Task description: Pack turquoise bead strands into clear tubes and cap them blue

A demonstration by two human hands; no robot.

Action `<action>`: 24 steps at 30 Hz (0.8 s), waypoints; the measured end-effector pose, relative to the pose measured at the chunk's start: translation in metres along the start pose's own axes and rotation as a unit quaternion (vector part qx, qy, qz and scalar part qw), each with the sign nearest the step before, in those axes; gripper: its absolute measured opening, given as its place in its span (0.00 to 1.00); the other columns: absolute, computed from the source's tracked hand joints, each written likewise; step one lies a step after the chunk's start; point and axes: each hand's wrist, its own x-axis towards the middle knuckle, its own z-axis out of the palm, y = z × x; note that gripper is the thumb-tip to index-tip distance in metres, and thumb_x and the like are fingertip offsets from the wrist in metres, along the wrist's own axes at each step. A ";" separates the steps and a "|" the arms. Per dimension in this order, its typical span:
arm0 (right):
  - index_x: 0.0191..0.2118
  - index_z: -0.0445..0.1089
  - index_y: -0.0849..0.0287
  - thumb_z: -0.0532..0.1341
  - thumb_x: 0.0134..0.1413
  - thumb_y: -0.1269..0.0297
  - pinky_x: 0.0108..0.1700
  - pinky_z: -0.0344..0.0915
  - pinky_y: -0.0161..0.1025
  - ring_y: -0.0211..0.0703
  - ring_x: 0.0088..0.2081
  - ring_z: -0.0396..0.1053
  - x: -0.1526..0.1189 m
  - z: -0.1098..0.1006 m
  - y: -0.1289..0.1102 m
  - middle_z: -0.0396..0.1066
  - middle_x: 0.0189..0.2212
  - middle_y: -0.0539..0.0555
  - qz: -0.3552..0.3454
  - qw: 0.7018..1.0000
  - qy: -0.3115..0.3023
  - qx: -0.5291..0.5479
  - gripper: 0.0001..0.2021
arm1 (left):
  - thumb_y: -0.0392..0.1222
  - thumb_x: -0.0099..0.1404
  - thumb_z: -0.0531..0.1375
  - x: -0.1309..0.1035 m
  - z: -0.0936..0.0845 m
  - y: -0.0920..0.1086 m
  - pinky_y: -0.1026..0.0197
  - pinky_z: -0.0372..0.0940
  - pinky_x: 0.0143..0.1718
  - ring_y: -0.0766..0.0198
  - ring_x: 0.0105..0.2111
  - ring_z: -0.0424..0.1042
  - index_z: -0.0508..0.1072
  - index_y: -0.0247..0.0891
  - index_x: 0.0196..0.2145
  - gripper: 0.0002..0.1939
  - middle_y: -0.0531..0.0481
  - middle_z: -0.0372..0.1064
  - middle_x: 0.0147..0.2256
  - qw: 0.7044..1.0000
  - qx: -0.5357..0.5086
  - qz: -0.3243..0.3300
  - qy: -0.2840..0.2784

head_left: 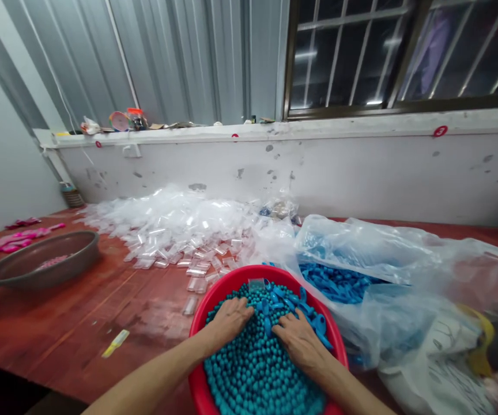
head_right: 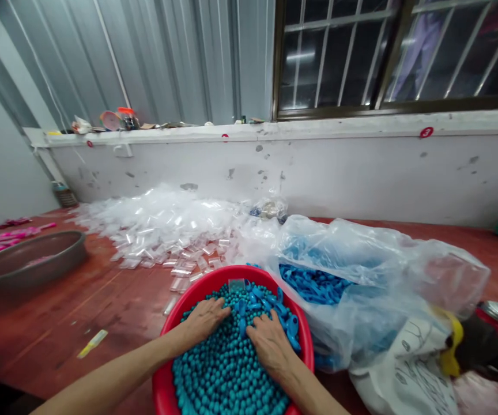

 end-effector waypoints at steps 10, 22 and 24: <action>0.43 0.65 0.58 0.53 0.55 0.68 0.38 0.56 0.40 0.44 0.37 0.66 0.000 -0.022 -0.002 0.71 0.35 0.54 0.024 0.997 0.001 0.070 0.10 | 0.38 0.50 0.55 -0.016 -0.006 -0.014 0.59 0.62 0.32 0.56 0.32 0.68 0.65 0.37 0.28 0.05 0.48 0.68 0.28 0.961 -0.225 -0.098 -0.127; 0.44 0.66 0.58 0.55 0.54 0.67 0.43 0.58 0.41 0.46 0.41 0.66 -0.006 -0.027 0.004 0.70 0.39 0.55 0.045 0.985 0.030 0.163 0.11 | 0.36 0.48 0.53 -0.024 -0.011 -0.007 0.66 0.58 0.25 0.67 0.23 0.62 0.66 0.38 0.32 0.10 0.55 0.61 0.23 0.876 -0.440 -0.096 -0.170; 0.44 0.66 0.58 0.55 0.54 0.67 0.44 0.58 0.41 0.46 0.42 0.66 -0.006 -0.025 0.005 0.70 0.40 0.55 0.043 0.984 0.037 0.172 0.11 | 0.34 0.45 0.55 -0.024 -0.011 -0.001 0.64 0.57 0.29 0.63 0.27 0.62 0.66 0.37 0.26 0.06 0.54 0.60 0.22 0.879 -0.435 -0.116 -0.157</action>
